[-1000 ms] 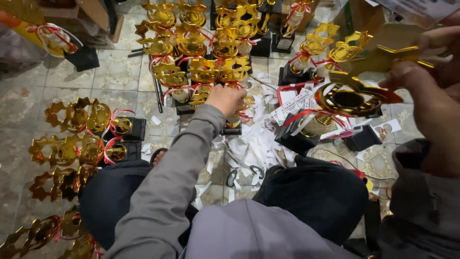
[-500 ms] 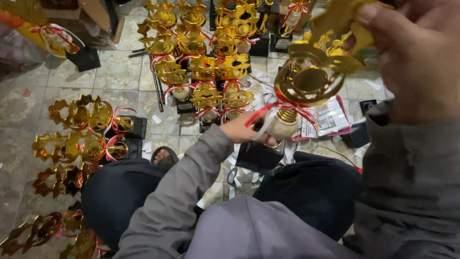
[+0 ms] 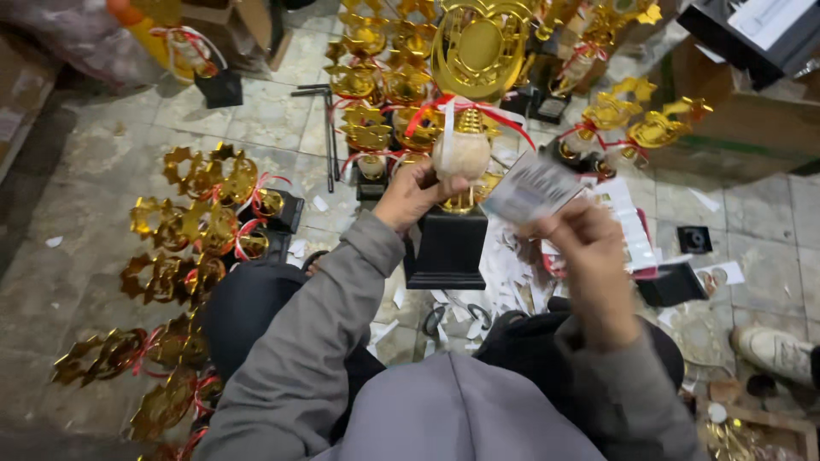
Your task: The person sits on the floor and assembles trophies by cutting labels from a sheet with scissors and attaching them to the trophy bases. They handle multiple trophies, peeling backing from labels and pressing them onto the black bases.
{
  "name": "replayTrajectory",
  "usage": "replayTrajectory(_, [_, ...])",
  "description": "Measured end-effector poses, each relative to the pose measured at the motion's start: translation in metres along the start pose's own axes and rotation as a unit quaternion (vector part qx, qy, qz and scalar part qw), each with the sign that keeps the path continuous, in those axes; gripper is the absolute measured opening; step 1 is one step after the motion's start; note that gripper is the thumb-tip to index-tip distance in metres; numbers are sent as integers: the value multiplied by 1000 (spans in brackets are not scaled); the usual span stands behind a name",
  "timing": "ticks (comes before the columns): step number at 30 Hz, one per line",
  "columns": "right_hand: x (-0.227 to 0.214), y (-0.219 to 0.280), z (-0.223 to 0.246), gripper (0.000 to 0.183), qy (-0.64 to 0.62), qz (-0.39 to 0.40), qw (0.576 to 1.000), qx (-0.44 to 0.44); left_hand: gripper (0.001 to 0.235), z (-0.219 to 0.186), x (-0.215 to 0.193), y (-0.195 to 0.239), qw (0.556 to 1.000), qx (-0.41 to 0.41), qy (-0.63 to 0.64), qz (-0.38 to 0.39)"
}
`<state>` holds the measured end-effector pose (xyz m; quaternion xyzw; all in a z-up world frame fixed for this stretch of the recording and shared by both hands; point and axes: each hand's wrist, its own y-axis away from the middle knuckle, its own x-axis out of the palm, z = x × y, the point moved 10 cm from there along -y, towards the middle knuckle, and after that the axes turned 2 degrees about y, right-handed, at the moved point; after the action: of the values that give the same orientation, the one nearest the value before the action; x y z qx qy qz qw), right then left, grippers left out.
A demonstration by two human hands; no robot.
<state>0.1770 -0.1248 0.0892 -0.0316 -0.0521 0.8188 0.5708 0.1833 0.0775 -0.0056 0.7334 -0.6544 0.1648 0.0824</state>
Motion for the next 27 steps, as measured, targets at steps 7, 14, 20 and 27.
replayTrajectory(7, [56, 30, -44, 8, 11, 66, 998, -10, 36, -8, -27, 4, 998, 8, 15, -63])
replayTrajectory(14, [62, 35, -64, 12, 39, 47, 998, 3, 33, -1, -29, 21, 992, -41, 57, -107])
replayTrajectory(20, [59, 39, -76, 12, 73, 43, 996, 27, 35, 6, -37, 26, 987, -69, 20, -146])
replayTrajectory(27, [53, 37, -87, 14, 88, 33, 995, 22, 32, 19, -36, 22, 984, -73, 57, -153])
